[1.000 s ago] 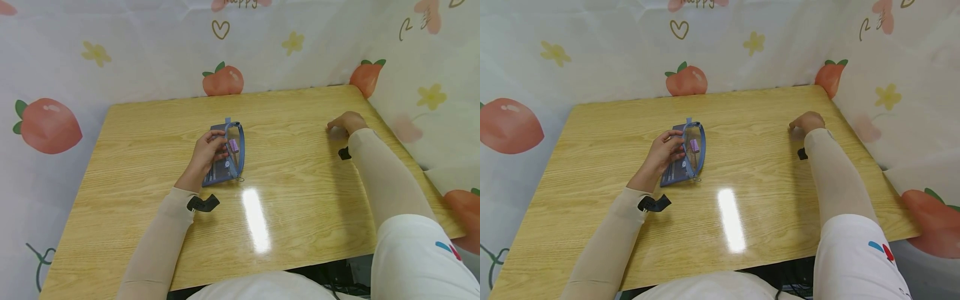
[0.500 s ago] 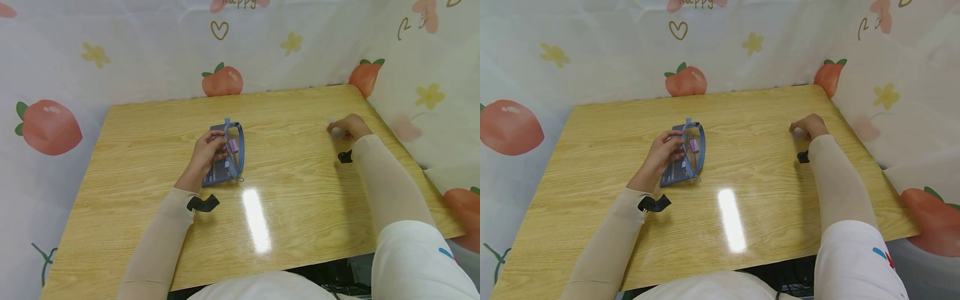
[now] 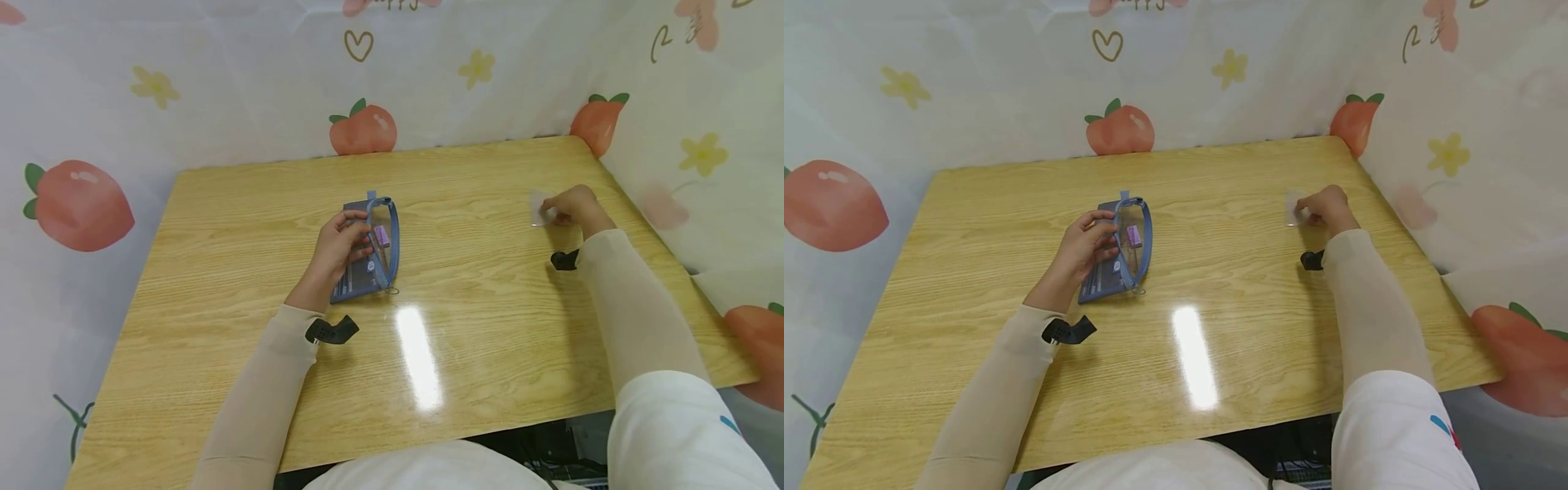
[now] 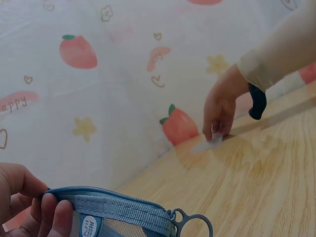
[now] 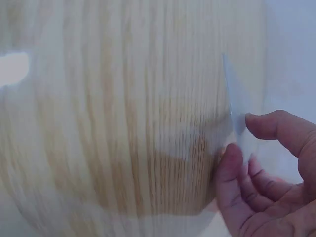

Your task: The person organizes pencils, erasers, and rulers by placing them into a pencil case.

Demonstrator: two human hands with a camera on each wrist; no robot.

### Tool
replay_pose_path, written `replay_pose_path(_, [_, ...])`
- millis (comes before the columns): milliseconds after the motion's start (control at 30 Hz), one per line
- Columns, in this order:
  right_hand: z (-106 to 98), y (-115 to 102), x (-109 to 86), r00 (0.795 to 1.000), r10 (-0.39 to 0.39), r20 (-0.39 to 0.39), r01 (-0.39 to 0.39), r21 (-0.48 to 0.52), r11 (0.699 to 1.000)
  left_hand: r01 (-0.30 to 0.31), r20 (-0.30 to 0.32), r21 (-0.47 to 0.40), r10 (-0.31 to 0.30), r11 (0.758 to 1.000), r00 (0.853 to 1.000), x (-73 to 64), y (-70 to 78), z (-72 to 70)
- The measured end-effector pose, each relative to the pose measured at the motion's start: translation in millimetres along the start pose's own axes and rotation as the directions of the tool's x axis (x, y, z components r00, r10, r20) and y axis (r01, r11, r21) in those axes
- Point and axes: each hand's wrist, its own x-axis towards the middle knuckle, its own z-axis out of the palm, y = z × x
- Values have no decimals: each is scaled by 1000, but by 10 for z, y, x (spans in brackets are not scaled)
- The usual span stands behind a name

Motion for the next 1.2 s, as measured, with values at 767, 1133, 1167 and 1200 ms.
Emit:
replay_pose_path(767, [385, 65, -102, 925, -139, 353, -173, 719, 673, 7, -5, 0, -7, 1000, 1000, 4, 2, 2])
replay_pose_path(1133, [716, -58, -218, 874, -215, 436, -207, 734, 647, 1, -13, -6, -1, 1000, 1000, 25, 2, -2])
replay_pose_path(1167, [752, -76, -218, 869, -216, 446, -217, 734, 643, 1, -12, -4, -1, 1000, 1000, 27, 0, -5])
replay_pose_path(1200, [791, -95, -220, 863, -219, 456, -224, 733, 642, 0, -10, -3, 0, 1000, 1000, 26, 1, -6])
